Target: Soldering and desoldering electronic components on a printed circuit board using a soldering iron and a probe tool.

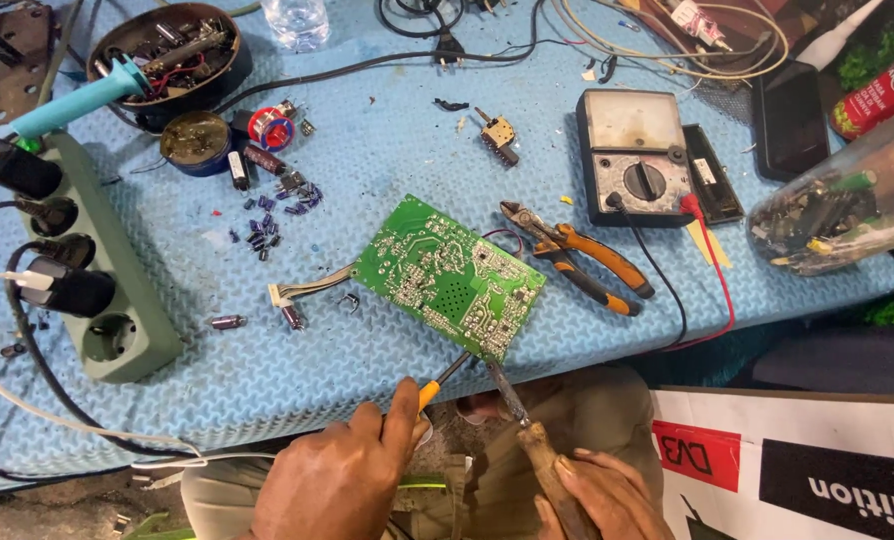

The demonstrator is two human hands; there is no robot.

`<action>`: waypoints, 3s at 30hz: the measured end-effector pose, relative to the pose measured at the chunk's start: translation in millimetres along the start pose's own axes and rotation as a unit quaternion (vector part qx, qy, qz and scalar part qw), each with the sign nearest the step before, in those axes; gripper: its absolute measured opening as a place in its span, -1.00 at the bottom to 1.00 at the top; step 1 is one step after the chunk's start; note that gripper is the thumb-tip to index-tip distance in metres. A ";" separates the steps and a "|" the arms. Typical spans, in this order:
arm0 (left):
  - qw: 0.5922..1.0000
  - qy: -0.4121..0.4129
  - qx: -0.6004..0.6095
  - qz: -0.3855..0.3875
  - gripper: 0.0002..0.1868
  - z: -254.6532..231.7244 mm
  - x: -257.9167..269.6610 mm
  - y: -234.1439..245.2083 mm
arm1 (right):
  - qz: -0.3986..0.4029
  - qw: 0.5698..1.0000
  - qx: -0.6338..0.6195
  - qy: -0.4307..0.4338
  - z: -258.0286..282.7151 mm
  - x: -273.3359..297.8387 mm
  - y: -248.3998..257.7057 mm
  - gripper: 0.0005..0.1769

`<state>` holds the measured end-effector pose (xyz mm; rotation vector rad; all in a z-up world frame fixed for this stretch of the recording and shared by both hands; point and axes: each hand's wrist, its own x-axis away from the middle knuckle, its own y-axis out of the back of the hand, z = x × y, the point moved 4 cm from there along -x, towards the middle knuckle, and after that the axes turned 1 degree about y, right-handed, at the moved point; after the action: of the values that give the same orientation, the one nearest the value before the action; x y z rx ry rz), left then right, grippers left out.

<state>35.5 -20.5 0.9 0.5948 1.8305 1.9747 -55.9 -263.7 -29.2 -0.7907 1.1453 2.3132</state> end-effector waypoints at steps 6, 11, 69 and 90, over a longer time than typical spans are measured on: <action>0.999 0.022 -0.019 -0.040 -0.40 -2.5 0.5 2.9 | 0.073 0.997 0.024 -0.024 16.3 -23.0 12.4 -0.55; 0.997 0.040 -0.017 -0.066 -0.41 -2.7 1.4 1.9 | 0.059 0.998 0.020 -0.019 14.6 -21.5 10.0 -0.59; 0.985 0.103 0.091 -0.105 -0.47 -8.7 4.6 -5.3 | 0.044 0.988 0.127 0.078 34.1 15.6 -18.3 -0.58; 0.960 0.171 0.191 -0.112 -0.49 -9.4 8.6 -23.9 | 0.050 0.974 0.161 0.151 12.4 -3.0 -9.8 -0.64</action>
<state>23.0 -21.7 -23.1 0.1366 2.3993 1.6605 -51.4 -248.4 -26.7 -0.9982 1.6760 2.0507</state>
